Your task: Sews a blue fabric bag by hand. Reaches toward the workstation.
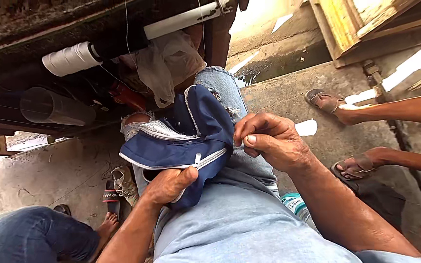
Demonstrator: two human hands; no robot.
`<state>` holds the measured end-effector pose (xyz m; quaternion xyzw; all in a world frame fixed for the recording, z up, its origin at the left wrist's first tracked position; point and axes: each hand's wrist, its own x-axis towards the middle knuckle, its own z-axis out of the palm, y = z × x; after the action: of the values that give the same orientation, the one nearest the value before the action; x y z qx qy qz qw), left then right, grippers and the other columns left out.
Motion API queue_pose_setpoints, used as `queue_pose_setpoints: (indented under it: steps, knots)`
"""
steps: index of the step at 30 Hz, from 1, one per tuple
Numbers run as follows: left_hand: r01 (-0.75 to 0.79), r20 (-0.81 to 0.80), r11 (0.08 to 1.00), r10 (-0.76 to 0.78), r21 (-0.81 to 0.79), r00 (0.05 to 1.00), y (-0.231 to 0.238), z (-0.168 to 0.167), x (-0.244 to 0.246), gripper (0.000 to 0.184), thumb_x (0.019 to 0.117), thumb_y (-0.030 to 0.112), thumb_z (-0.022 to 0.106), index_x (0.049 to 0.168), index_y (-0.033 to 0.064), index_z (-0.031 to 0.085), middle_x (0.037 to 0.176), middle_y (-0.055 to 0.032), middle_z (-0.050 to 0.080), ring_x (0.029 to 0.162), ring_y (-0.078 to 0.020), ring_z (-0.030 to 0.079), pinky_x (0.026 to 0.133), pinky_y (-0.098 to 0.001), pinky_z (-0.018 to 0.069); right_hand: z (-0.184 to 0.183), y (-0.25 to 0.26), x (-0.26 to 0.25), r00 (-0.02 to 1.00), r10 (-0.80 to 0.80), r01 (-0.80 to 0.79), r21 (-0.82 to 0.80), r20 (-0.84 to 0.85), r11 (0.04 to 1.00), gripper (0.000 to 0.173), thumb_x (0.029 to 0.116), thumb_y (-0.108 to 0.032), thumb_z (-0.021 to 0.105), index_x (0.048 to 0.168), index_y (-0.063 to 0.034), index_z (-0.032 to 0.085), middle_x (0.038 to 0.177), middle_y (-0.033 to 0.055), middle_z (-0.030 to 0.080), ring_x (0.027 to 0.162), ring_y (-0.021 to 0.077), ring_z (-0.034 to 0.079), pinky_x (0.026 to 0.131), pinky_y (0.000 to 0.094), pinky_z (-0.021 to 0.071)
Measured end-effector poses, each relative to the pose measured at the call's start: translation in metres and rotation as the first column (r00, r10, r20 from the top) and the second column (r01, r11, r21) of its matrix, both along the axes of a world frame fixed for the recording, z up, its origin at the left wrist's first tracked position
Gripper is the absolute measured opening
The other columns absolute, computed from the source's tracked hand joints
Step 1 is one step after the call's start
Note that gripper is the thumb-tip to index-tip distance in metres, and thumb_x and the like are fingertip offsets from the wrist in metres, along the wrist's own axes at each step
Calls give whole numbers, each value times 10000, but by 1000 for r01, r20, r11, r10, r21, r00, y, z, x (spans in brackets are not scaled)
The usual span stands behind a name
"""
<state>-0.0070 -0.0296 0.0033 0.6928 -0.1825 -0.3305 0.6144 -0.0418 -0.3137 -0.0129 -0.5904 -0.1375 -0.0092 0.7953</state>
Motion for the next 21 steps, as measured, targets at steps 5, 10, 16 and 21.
queue_pose_setpoints:
  steps: [5, 10, 16, 21]
  knots:
    - [-134, -26, 985, 132, -112, 991, -32, -4, 10, 64, 931, 128, 708, 976, 98, 743, 896, 42, 746, 884, -28, 698, 867, -239, 588, 4, -30, -26, 998, -22, -2, -414, -53, 910, 80, 944, -98, 615, 955, -81, 692, 909, -8, 693, 747, 59, 643, 618, 206, 551]
    - [-261, -177, 939, 224, -226, 959, -27, -3, 5, 104, 920, 35, 663, 947, 97, 742, 892, 8, 743, 875, -53, 695, 864, -250, 581, 20, -32, -38, 950, -219, 32, -628, -222, 777, 246, 882, -164, 631, 1123, -158, 581, 987, -60, 659, 737, 42, 631, 602, 203, 556]
    - [-298, -283, 923, 226, -244, 932, -24, -1, -2, 139, 896, 11, 669, 939, 102, 766, 899, 2, 763, 874, -48, 714, 858, -243, 589, 43, -6, -30, 993, -56, 111, -717, 101, 688, 342, 1047, -241, 589, 1363, -130, 658, 918, -50, 672, 745, -6, 593, 656, 175, 524]
    - [-309, -306, 927, 238, -212, 922, -23, 1, -6, 154, 877, -9, 666, 928, 101, 761, 883, 5, 764, 865, -47, 718, 849, -236, 592, 32, 8, -25, 992, -56, 123, -765, 114, 632, 244, 1032, -213, 586, 1184, -82, 725, 938, -38, 706, 750, -25, 602, 666, 158, 516]
